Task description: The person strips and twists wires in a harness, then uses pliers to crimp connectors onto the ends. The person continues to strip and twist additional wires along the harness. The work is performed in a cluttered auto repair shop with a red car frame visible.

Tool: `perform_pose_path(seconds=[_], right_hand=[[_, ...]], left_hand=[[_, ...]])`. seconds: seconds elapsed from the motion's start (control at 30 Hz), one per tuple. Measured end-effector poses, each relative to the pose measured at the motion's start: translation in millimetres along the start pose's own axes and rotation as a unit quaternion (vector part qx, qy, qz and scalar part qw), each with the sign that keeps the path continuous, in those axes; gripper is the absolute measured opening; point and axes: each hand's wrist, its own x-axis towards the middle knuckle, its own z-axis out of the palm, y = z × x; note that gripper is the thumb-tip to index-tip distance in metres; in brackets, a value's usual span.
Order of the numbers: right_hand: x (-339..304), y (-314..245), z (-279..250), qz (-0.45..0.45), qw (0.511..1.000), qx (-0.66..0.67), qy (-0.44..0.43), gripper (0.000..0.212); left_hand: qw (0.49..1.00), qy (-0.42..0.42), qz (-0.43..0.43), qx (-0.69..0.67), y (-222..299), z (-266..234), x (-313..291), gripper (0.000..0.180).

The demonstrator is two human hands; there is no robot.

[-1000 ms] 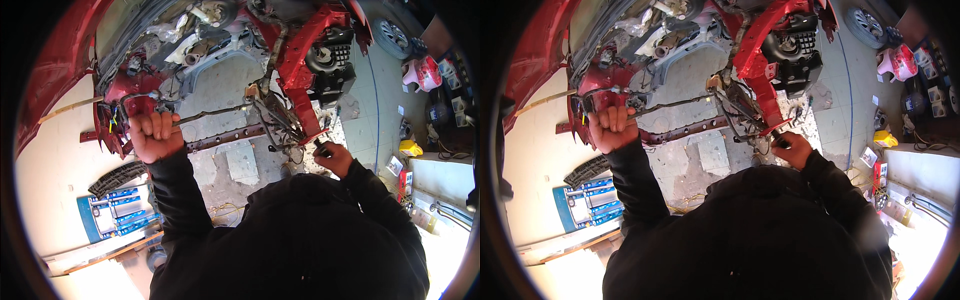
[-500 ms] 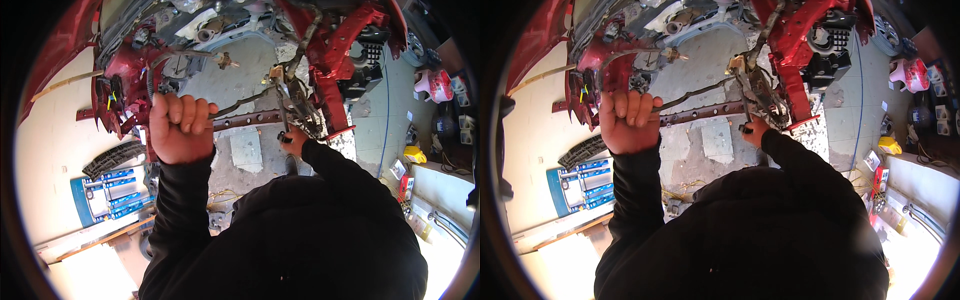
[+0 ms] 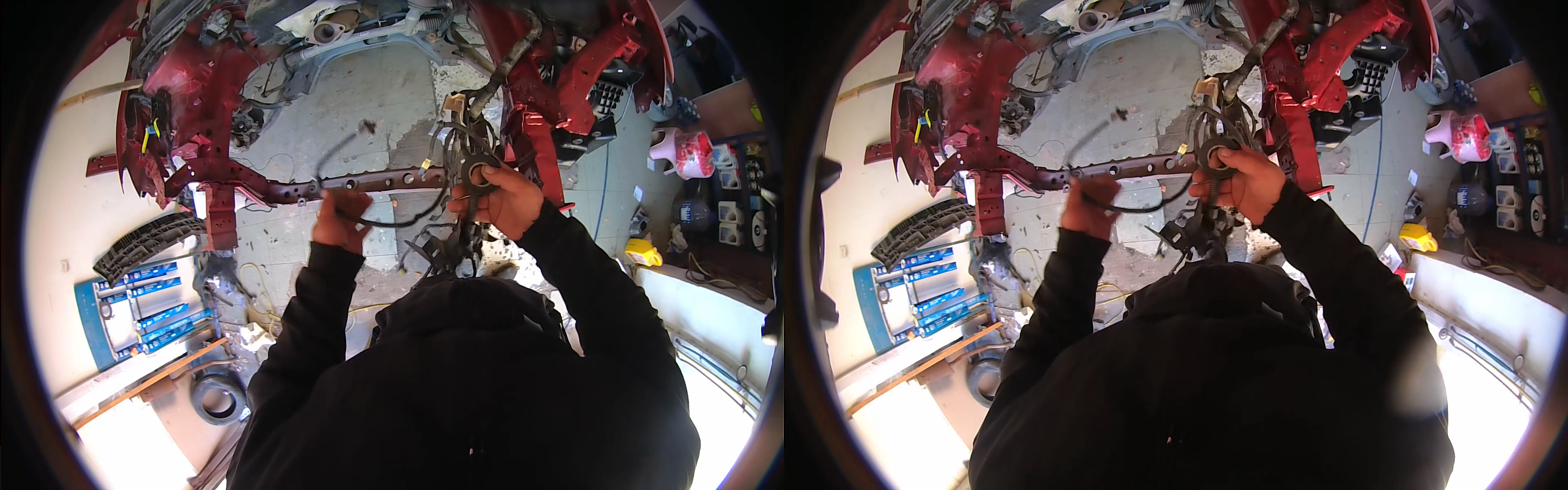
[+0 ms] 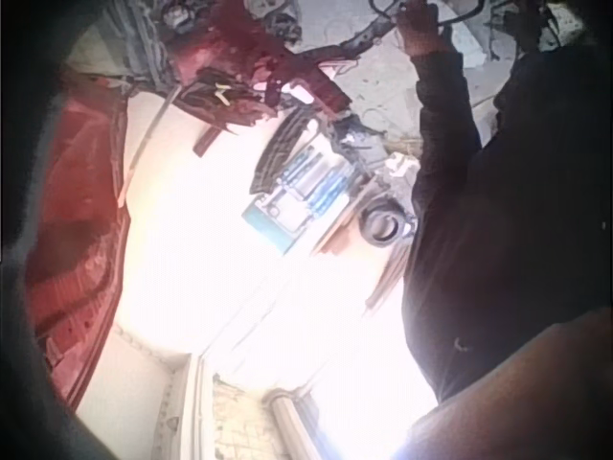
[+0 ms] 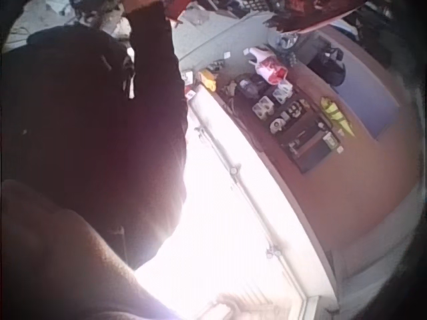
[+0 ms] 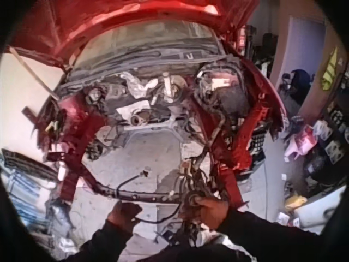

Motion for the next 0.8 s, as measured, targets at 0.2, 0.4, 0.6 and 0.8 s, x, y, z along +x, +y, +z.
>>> perform_pose_path(seconds=[0.2,0.4,0.6,0.8], right_hand=[[-6.4,1.6,29.8,-0.016,0.999,0.037,0.017,0.024],[-4.6,6.7,33.8,-0.045,0.996,0.071,0.008,0.021],[8.5,14.8,29.9,-0.038,0.995,0.091,-0.028,0.016],[1.5,20.3,13.0,-0.016,0.999,-0.003,-0.052,0.02]], left_hand=[[0.922,-0.179,-0.272,0.209,-75.4,-54.2,-9.4,0.07],[0.885,-0.366,0.071,0.28,-100.3,-26.4,-45.3,0.085],[0.956,-0.165,0.139,0.197,-129.4,37.1,-88.6,0.031],[0.954,-0.113,0.195,0.199,-148.9,58.3,-119.5,0.026]])
